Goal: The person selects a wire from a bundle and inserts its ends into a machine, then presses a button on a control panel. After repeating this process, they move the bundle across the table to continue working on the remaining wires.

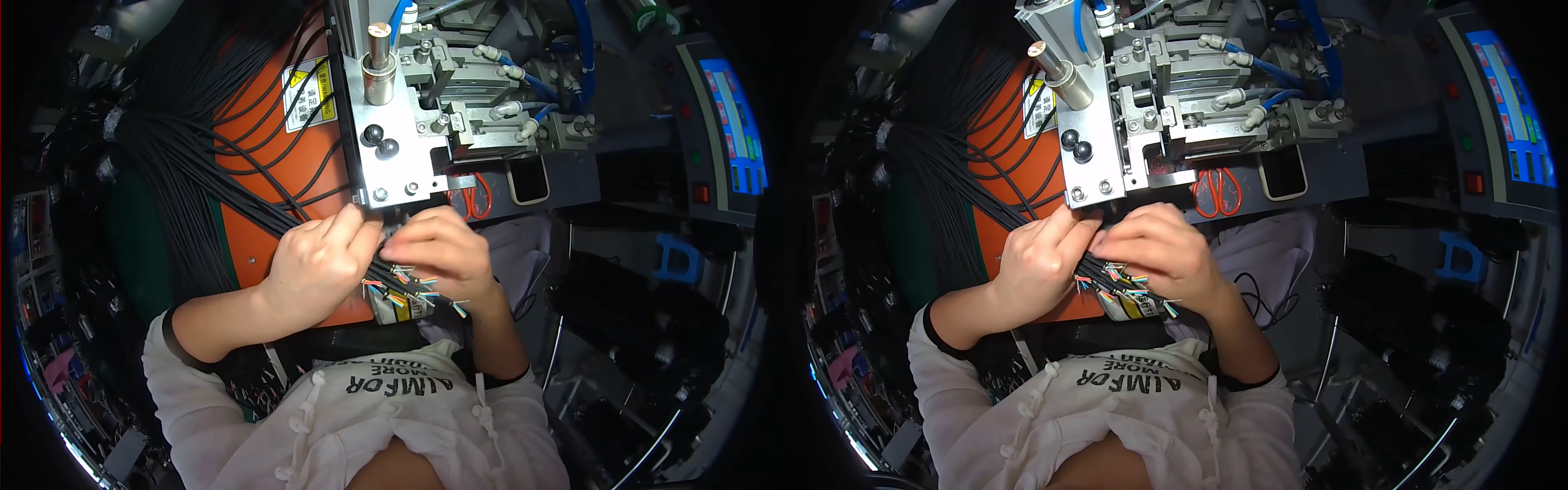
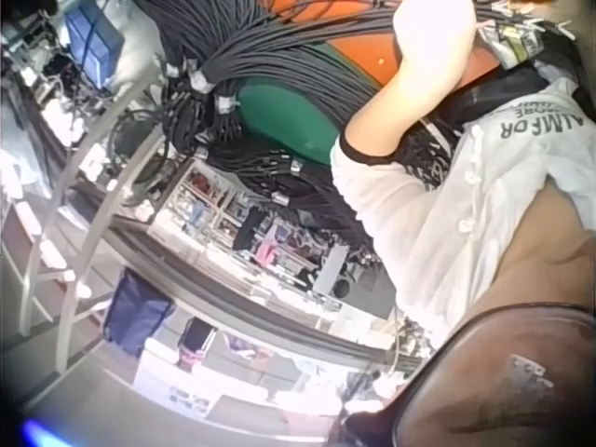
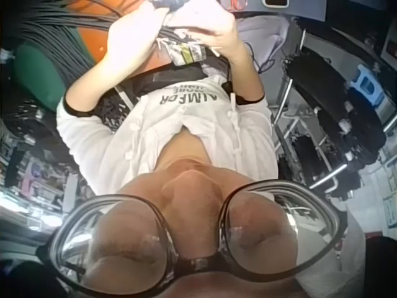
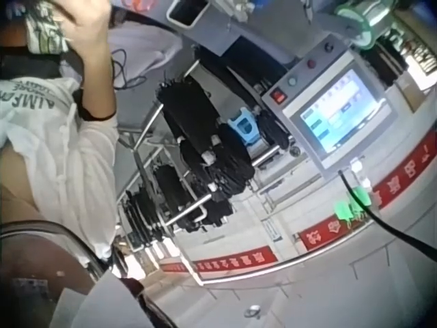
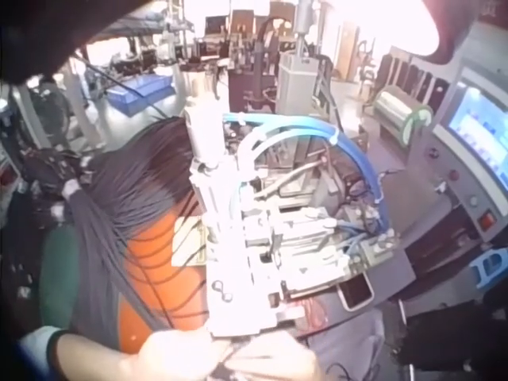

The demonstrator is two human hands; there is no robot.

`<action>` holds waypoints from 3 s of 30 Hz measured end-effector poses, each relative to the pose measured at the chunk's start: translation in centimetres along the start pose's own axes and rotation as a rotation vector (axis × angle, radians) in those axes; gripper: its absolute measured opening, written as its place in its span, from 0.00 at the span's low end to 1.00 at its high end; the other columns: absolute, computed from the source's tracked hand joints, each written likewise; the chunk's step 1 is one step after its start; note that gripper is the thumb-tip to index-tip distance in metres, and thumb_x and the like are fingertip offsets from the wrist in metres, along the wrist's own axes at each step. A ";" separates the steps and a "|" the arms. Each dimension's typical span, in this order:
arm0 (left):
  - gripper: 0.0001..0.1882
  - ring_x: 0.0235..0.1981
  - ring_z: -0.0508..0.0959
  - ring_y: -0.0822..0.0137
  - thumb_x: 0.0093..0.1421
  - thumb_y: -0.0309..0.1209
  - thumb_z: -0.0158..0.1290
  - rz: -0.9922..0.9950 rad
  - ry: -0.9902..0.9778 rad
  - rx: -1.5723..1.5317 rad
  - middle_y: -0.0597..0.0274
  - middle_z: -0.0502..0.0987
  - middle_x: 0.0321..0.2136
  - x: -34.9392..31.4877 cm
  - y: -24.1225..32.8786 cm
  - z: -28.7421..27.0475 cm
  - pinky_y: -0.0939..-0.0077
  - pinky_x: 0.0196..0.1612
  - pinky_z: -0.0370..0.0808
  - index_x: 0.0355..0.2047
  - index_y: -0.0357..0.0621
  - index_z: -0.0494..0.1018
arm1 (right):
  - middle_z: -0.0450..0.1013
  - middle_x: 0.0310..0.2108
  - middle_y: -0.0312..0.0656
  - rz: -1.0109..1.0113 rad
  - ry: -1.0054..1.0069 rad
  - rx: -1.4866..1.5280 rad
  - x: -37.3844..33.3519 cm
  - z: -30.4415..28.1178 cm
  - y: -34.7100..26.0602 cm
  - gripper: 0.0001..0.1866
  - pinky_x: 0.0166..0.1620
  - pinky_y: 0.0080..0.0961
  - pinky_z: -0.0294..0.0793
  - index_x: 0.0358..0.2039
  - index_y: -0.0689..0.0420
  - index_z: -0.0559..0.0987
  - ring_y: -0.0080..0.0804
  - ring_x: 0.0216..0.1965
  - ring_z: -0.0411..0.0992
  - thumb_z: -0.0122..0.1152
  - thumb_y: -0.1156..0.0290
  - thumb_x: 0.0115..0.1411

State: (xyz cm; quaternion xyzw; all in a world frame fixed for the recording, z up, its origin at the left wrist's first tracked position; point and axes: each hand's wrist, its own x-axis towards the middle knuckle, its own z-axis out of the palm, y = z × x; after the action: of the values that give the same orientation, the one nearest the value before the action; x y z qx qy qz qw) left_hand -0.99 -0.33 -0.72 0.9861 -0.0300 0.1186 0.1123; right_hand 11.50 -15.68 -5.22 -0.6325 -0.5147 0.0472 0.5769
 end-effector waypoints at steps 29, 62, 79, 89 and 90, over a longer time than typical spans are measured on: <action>0.08 0.15 0.73 0.70 0.48 0.25 0.59 0.168 0.287 -0.257 0.62 0.71 0.19 1.1 -0.4 0.0 0.78 0.15 0.66 0.29 0.35 0.77 | 0.75 0.27 0.39 0.321 0.301 0.315 0.3 1.2 -2.4 0.08 0.36 0.24 0.69 0.26 0.61 0.78 0.30 0.29 0.71 0.69 0.82 0.46; 0.13 0.23 0.68 0.76 0.48 0.29 0.54 0.174 0.020 0.067 0.69 0.65 0.24 0.6 0.8 0.5 0.85 0.20 0.69 0.34 0.37 0.77 | 0.70 0.22 0.41 0.236 0.108 -0.353 -0.7 0.7 -0.8 0.06 0.33 0.26 0.67 0.22 0.61 0.74 0.35 0.25 0.68 0.63 0.82 0.46; 0.09 0.21 0.71 0.74 0.44 0.25 0.54 0.172 0.195 -0.067 0.68 0.67 0.22 1.5 -0.1 1.1 0.82 0.21 0.70 0.29 0.39 0.75 | 0.69 0.27 0.32 0.543 0.264 0.047 -2.0 1.9 0.2 0.02 0.35 0.16 0.65 0.30 0.61 0.73 0.17 0.30 0.64 0.57 0.78 0.59; 0.09 0.23 0.75 0.72 0.47 0.24 0.54 0.015 -0.023 0.021 0.65 0.67 0.22 0.0 0.5 -0.4 0.78 0.23 0.73 0.31 0.37 0.75 | 0.75 0.29 0.37 0.169 0.020 0.099 -0.4 -0.3 -0.4 0.05 0.37 0.23 0.69 0.30 0.61 0.78 0.25 0.32 0.71 0.65 0.75 0.54; 0.09 0.23 0.75 0.72 0.47 0.24 0.55 -0.009 -0.023 -0.028 0.64 0.67 0.22 0.0 0.4 -0.3 0.78 0.23 0.73 0.31 0.37 0.75 | 0.76 0.29 0.39 -0.032 -0.106 0.048 -0.1 -0.5 -0.6 0.05 0.37 0.24 0.70 0.30 0.61 0.79 0.28 0.32 0.72 0.67 0.75 0.53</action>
State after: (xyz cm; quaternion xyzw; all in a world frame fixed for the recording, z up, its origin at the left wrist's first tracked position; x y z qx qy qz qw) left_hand -1.12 -0.64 -0.32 0.9859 -0.0287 0.1063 0.1260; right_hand 11.44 -16.25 -4.64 -0.6067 -0.5533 0.0836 0.5646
